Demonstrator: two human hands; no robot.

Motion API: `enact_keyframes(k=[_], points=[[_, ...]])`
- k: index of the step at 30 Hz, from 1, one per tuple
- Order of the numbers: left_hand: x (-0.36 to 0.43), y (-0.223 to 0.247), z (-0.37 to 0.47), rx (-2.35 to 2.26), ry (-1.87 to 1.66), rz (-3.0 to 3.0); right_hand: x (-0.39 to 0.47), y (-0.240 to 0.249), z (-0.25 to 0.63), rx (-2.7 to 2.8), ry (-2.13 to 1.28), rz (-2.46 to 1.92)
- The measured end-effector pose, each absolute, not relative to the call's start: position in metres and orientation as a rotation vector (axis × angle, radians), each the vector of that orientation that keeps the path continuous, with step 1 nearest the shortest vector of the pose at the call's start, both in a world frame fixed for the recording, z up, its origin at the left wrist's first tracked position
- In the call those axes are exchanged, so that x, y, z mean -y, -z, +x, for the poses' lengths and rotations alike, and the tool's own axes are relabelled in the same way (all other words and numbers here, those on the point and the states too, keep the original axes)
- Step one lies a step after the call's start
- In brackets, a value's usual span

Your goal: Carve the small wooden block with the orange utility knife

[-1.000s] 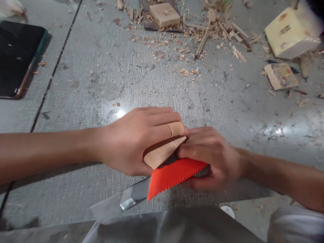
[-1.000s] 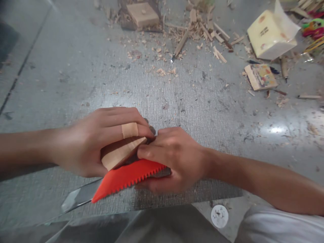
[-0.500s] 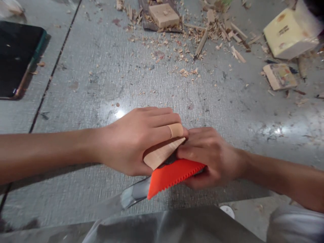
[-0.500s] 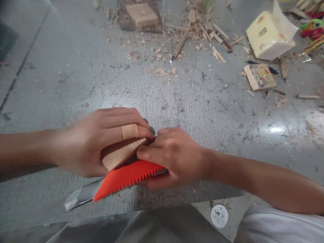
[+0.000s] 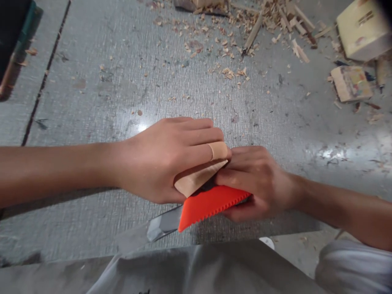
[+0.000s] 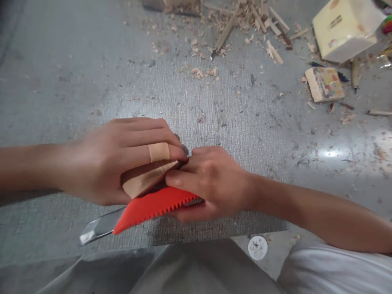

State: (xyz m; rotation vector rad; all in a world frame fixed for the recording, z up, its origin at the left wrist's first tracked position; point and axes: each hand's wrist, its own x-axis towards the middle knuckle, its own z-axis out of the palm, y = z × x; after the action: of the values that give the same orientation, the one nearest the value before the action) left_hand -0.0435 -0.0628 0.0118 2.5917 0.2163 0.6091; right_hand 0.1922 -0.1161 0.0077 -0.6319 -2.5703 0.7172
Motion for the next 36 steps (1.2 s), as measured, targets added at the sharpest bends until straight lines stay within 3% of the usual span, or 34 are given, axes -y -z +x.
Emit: enact_keyframes(k=[36], points=[[0.0617,-0.0134,-0.0439,-0.241,-0.637,2.476,0.1160,-0.0093,0.1926,2.548,-0.694,-0.569]])
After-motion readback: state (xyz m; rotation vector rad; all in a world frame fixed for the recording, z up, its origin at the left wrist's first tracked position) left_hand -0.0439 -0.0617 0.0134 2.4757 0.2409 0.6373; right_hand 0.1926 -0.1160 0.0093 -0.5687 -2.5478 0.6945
